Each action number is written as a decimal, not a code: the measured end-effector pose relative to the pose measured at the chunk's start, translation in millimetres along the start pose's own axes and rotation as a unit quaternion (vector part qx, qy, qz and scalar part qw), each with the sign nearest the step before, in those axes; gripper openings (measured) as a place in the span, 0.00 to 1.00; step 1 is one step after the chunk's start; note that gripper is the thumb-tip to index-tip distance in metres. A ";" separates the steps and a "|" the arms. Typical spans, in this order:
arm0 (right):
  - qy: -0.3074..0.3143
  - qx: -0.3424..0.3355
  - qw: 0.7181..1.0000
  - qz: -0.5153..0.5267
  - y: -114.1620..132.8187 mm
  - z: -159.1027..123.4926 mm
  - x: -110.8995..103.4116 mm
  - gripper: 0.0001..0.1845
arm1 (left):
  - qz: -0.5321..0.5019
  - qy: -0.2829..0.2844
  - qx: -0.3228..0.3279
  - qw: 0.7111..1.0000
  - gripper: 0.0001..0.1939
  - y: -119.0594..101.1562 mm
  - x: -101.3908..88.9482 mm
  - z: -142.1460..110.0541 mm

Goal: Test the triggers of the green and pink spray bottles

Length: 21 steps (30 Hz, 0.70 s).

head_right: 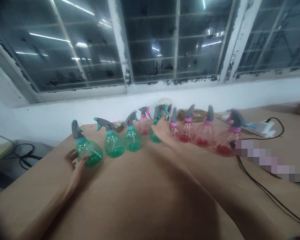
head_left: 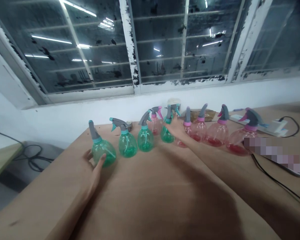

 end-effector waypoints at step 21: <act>0.060 -0.067 0.996 0.025 16.4 -35.0 -11.8 0.30 | 0.001 0.011 -0.016 1.000 0.36 2.1 -1.5 2.2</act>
Point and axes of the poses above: each hand's wrist, its own z-axis towards the middle knuckle, its own x-axis out of the palm, y = z × x, the point moved 5 cm from there along z, towards the middle knuckle, and after that the axes turned 11 degrees about z, right-handed, at the moved point
